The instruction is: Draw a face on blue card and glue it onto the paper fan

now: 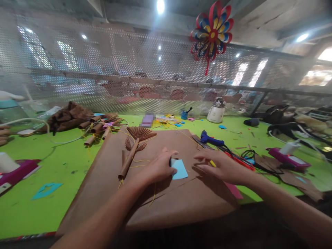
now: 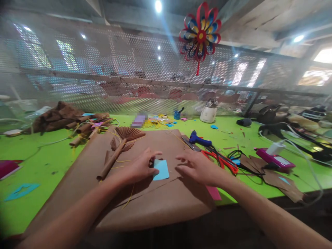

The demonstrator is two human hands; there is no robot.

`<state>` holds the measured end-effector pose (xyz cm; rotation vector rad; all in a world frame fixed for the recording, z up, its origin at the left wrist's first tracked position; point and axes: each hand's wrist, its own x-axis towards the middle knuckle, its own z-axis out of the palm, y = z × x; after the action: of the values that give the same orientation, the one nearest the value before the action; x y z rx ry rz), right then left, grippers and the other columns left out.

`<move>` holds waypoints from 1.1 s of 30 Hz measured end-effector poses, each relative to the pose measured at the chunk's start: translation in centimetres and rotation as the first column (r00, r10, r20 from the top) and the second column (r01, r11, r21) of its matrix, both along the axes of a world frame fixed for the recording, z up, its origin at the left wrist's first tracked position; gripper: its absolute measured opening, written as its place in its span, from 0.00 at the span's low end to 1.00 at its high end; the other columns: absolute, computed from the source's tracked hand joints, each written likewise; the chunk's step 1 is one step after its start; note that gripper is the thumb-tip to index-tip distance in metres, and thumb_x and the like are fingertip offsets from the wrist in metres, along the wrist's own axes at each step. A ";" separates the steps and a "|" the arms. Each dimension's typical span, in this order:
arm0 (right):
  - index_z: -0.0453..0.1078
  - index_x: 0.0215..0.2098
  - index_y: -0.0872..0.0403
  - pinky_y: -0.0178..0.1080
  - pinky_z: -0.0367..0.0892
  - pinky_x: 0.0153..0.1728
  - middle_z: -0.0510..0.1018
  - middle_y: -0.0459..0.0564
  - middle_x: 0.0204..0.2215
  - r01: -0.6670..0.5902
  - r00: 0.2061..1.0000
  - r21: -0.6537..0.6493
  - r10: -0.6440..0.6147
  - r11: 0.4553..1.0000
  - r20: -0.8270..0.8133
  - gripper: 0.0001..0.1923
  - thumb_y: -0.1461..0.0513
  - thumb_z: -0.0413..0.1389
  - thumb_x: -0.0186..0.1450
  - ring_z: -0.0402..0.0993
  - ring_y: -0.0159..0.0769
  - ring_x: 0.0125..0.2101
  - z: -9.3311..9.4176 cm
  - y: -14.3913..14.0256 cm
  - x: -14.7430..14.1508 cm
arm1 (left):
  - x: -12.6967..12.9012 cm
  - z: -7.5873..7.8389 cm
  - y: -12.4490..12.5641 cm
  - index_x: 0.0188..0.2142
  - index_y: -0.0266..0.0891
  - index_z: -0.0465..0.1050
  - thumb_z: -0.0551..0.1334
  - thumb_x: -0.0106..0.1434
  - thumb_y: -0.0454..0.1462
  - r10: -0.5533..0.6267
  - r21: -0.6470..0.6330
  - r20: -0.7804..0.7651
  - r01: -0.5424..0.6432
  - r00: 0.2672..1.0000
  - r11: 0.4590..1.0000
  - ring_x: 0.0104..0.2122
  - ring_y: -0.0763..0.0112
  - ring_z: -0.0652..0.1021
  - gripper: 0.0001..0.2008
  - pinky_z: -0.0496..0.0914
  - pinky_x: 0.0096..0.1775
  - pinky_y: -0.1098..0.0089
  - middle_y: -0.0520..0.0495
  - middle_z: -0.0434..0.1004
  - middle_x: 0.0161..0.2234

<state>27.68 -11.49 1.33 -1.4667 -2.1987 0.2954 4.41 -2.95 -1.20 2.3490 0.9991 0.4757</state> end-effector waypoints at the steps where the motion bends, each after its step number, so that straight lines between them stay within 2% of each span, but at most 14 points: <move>1: 0.71 0.50 0.55 0.42 0.70 0.40 0.79 0.56 0.42 -0.013 0.997 -0.075 0.008 0.997 -0.072 0.17 0.60 0.56 0.63 0.76 0.40 0.39 -0.2 1.5 -0.9 | 0.1 -0.1 0.0 0.54 0.43 0.69 0.66 0.47 0.31 -0.002 -0.023 0.047 0.004 0.999 1.000 0.37 0.65 0.72 0.32 0.69 0.42 0.66 0.47 0.66 0.40; 4: 0.66 0.55 0.54 0.42 0.69 0.43 0.78 0.53 0.42 -0.193 0.954 -0.268 0.116 0.944 -0.276 0.25 0.61 0.59 0.59 0.75 0.38 0.41 -0.8 5.3 -2.5 | 0.5 0.1 0.1 0.55 0.46 0.67 0.63 0.48 0.26 0.004 -0.095 0.198 0.015 0.980 0.995 0.35 0.70 0.73 0.34 0.70 0.39 0.71 0.50 0.69 0.38; 5: 0.66 0.56 0.54 0.41 0.69 0.41 0.78 0.51 0.40 -0.229 0.942 -0.326 0.125 0.917 -0.311 0.27 0.62 0.61 0.58 0.75 0.36 0.38 -0.8 6.2 -2.7 | 0.6 0.3 0.2 0.56 0.45 0.66 0.62 0.49 0.25 0.019 -0.117 0.246 0.011 0.969 0.993 0.35 0.72 0.73 0.34 0.70 0.38 0.72 0.50 0.70 0.38; 8: 0.67 0.54 0.55 0.37 0.67 0.32 0.76 0.46 0.29 -0.267 0.885 -0.425 0.045 0.865 -0.464 0.29 0.63 0.63 0.54 0.72 0.31 0.28 -0.6 7.5 -3.0 | 0.4 0.8 0.6 0.60 0.40 0.60 0.59 0.53 0.27 0.109 -0.176 0.385 -0.043 0.916 0.983 0.34 0.73 0.73 0.33 0.70 0.36 0.72 0.46 0.71 0.40; 11: 0.69 0.50 0.54 0.37 0.66 0.31 0.76 0.46 0.30 -0.321 0.731 -0.411 -0.052 0.853 -0.681 0.26 0.63 0.64 0.53 0.71 0.31 0.28 -0.7 7.5 -3.2 | 0.1 1.0 0.7 0.58 0.36 0.61 0.60 0.56 0.32 0.209 -0.310 0.511 -0.048 0.834 0.950 0.35 0.71 0.74 0.28 0.70 0.36 0.70 0.44 0.73 0.41; 14: 0.71 0.46 0.53 0.38 0.67 0.35 0.78 0.48 0.33 -0.371 0.610 -0.397 -0.103 0.839 -0.786 0.24 0.62 0.67 0.51 0.72 0.32 0.31 -1.2 7.2 -3.3 | 0.1 1.0 0.3 0.44 0.34 0.73 0.65 0.55 0.38 0.327 -0.545 0.568 0.047 0.756 0.837 0.31 0.71 0.74 0.17 0.68 0.32 0.72 0.45 0.76 0.34; 16: 0.72 0.45 0.54 0.39 0.67 0.36 0.78 0.49 0.34 -0.370 0.571 -0.396 -0.130 0.840 -0.810 0.23 0.61 0.67 0.52 0.73 0.33 0.32 -1.5 7.0 -3.3 | 0.3 1.0 0.0 0.33 0.34 0.74 0.67 0.54 0.40 0.397 -0.635 0.554 0.062 0.732 0.770 0.26 0.74 0.72 0.11 0.66 0.28 0.74 0.48 0.74 0.28; 18: 0.72 0.45 0.54 0.38 0.67 0.35 0.78 0.48 0.34 -0.352 0.547 -0.374 -0.135 0.858 -0.826 0.22 0.59 0.66 0.53 0.72 0.32 0.31 -1.7 6.7 -3.1 | 0.5 1.0 -0.1 0.28 0.34 0.72 0.67 0.55 0.42 0.428 -0.669 0.536 0.057 0.728 0.741 0.22 0.77 0.69 0.12 0.64 0.25 0.76 0.49 0.73 0.25; 20: 0.74 0.45 0.54 0.37 0.67 0.35 0.78 0.49 0.34 -0.344 0.532 -0.345 -0.121 0.873 -0.838 0.19 0.57 0.65 0.56 0.72 0.31 0.31 -1.6 6.4 -2.9 | 0.6 1.0 -0.2 0.28 0.34 0.71 0.66 0.55 0.44 0.435 -0.696 0.531 0.082 0.727 0.713 0.21 0.77 0.70 0.14 0.65 0.24 0.76 0.49 0.73 0.25; 24: 0.74 0.47 0.53 0.37 0.68 0.36 0.78 0.48 0.35 -0.403 0.522 -0.314 -0.066 0.860 -0.851 0.18 0.57 0.62 0.60 0.73 0.31 0.31 -1.2 6.1 -2.4 | 0.5 1.2 -0.2 0.29 0.34 0.70 0.68 0.53 0.46 0.433 -0.728 0.573 0.190 0.696 0.659 0.24 0.74 0.73 0.17 0.67 0.23 0.77 0.46 0.75 0.26; 27: 0.74 0.48 0.53 0.36 0.68 0.35 0.78 0.48 0.34 -0.427 0.507 -0.273 -0.022 0.862 -0.861 0.17 0.59 0.61 0.61 0.74 0.30 0.30 -1.3 6.1 -2.1 | 0.5 1.2 -0.2 0.31 0.34 0.70 0.68 0.55 0.44 0.406 -0.717 0.600 0.238 0.689 0.655 0.24 0.74 0.75 0.15 0.68 0.22 0.77 0.43 0.78 0.30; 31: 0.75 0.46 0.53 0.36 0.68 0.33 0.79 0.47 0.32 -0.411 0.480 -0.275 -0.050 0.869 -0.876 0.15 0.60 0.62 0.60 0.73 0.29 0.29 -1.8 6.3 -1.9 | 0.6 1.2 -0.4 0.35 0.34 0.71 0.66 0.58 0.43 0.379 -0.721 0.601 0.273 0.704 0.636 0.18 0.76 0.73 0.13 0.70 0.20 0.75 0.43 0.79 0.31; 33: 0.75 0.46 0.51 0.37 0.69 0.34 0.79 0.48 0.33 -0.437 0.468 -0.264 -0.034 0.860 -0.883 0.16 0.61 0.62 0.60 0.73 0.29 0.29 -1.8 6.2 -2.0 | 0.6 1.2 -0.4 0.34 0.33 0.71 0.65 0.59 0.42 0.378 -0.720 0.613 0.292 0.694 0.630 0.21 0.75 0.74 0.12 0.70 0.21 0.75 0.42 0.79 0.31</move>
<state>25.68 -5.31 -0.43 -0.8494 -1.4319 1.4153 5.04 -3.34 -0.01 1.1324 0.6494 0.7297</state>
